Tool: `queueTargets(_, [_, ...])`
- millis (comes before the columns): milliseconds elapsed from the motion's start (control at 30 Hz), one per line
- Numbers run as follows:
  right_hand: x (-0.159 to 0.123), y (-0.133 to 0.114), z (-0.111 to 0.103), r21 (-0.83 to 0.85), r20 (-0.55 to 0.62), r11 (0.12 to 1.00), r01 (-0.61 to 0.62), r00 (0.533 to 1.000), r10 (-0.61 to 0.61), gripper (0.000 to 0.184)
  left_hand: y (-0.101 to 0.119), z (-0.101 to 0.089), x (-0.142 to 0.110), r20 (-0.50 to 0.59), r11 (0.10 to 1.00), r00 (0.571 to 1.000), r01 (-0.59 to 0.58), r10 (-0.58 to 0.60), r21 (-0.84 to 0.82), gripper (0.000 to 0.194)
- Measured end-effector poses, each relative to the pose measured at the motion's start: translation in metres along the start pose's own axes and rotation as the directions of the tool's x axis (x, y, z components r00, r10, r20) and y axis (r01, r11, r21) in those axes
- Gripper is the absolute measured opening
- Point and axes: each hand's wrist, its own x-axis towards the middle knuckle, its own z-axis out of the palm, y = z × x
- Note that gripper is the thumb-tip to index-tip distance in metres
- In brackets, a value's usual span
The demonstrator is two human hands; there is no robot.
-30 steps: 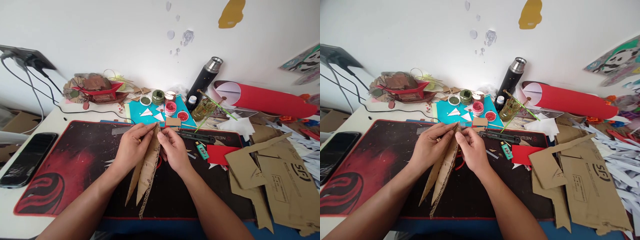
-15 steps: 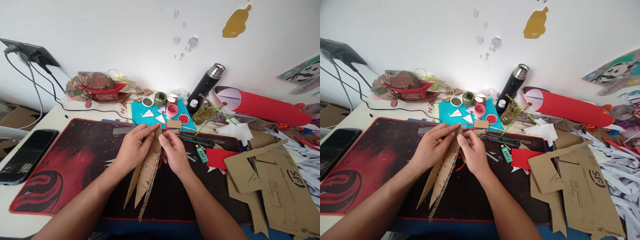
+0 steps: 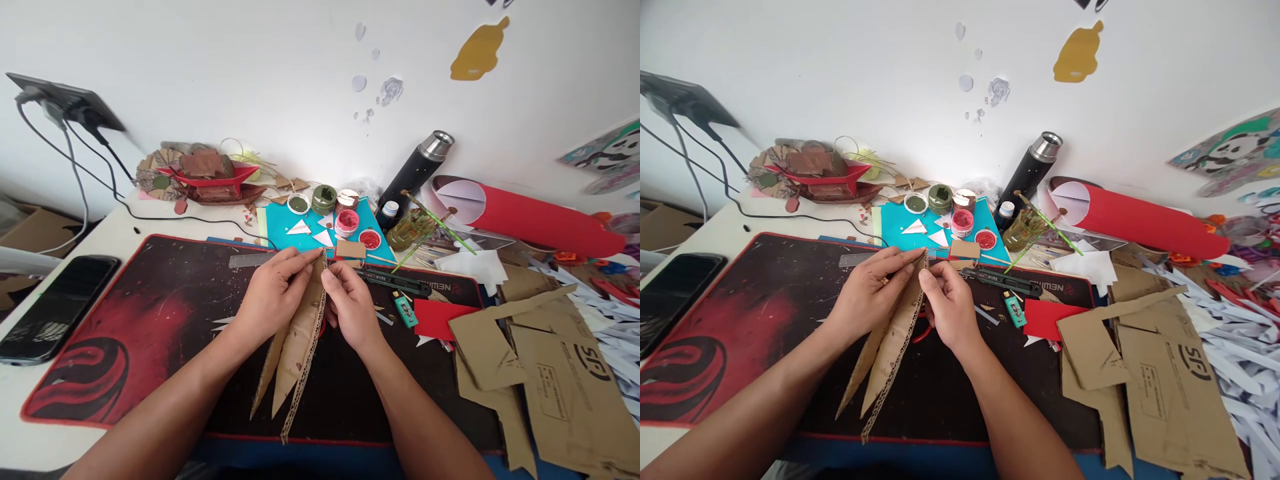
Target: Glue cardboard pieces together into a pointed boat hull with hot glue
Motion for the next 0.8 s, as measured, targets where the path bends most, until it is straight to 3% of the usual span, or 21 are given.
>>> queueTargets(800, [-0.0001, 0.0003, 0.0004, 0.013, 0.003, 1.0, 0.0, 1.0, 0.0, 0.053, 0.0012, 0.0001, 0.0, -0.015, 1.0, 1.0, 0.001, -0.001, -0.007, 0.04])
